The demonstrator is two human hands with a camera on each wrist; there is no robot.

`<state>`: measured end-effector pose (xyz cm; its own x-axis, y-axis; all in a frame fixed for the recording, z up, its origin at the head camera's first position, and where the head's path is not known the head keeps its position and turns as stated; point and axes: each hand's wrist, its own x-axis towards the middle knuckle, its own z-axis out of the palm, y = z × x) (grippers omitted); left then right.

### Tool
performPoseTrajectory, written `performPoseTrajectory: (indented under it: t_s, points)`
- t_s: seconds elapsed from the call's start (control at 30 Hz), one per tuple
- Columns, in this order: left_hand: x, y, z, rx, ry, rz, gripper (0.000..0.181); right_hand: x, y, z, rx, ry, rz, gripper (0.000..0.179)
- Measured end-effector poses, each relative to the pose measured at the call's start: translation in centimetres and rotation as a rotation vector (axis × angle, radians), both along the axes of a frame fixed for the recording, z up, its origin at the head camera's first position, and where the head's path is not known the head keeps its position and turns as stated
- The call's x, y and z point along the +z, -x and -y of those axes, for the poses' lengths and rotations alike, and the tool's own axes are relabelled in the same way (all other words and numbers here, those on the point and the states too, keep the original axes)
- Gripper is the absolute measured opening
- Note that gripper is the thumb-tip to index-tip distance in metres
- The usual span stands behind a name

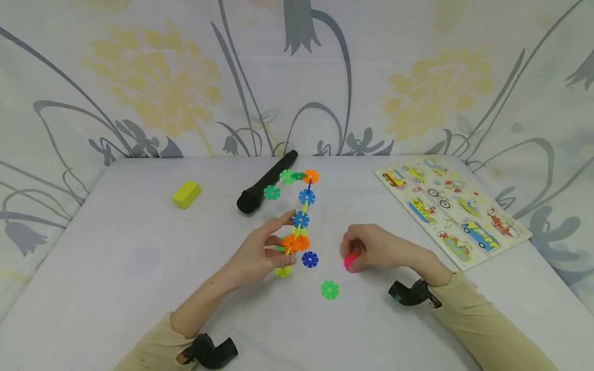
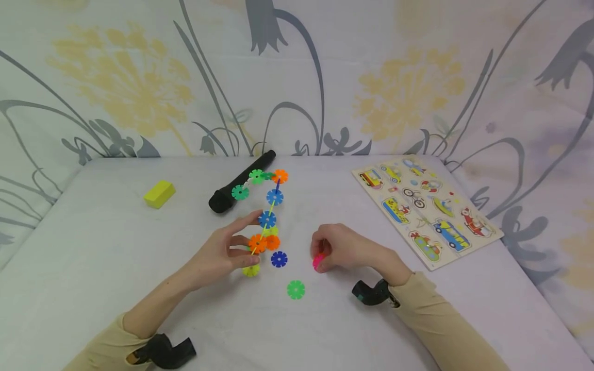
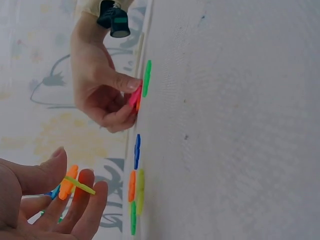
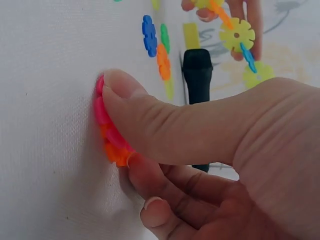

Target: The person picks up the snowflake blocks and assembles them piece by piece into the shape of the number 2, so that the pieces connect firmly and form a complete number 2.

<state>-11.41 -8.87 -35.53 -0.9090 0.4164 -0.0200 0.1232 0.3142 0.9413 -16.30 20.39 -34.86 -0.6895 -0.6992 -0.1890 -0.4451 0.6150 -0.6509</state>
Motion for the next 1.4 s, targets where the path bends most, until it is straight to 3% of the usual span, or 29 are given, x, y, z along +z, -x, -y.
performPoseTrajectory:
  t_s: [0.27, 0.5, 0.63, 0.87, 1.03, 1.23, 1.4]
  points:
    - [0.2, -0.1, 0.0, 0.013, -0.011, -0.007, 0.082, 0.4, 0.1, 0.6, 0.003, 0.016, 0.028, 0.015]
    - [0.6, 0.0, 0.0, 0.033, -0.043, 0.009, 0.083, 1.1, -0.8, 4.7, 0.045, 0.103, 0.202, 0.019]
    - [0.7, 0.0, 0.1, 0.043, -0.073, 0.024, 0.083, 0.4, -1.3, 7.2, 0.043, 0.181, 0.277, 0.015]
    - [0.7, 0.0, 0.2, 0.040, -0.115, 0.017, 0.082, -1.3, -2.2, 8.9, -0.055, 0.329, 0.388, 0.013]
    - [0.6, 0.0, 0.0, 0.043, -0.128, 0.030, 0.082, -1.5, -2.8, 9.3, -0.087, 0.364, 0.407, 0.015]
    - [0.4, 0.1, 0.0, 0.038, -0.129, 0.020, 0.079, -1.5, -3.2, 9.5, -0.125, 0.379, 0.356, 0.014]
    - [0.3, 0.1, 0.0, 0.049, -0.121, 0.013, 0.078, -1.5, -3.2, 9.5, -0.133, 0.408, 0.395, 0.015]
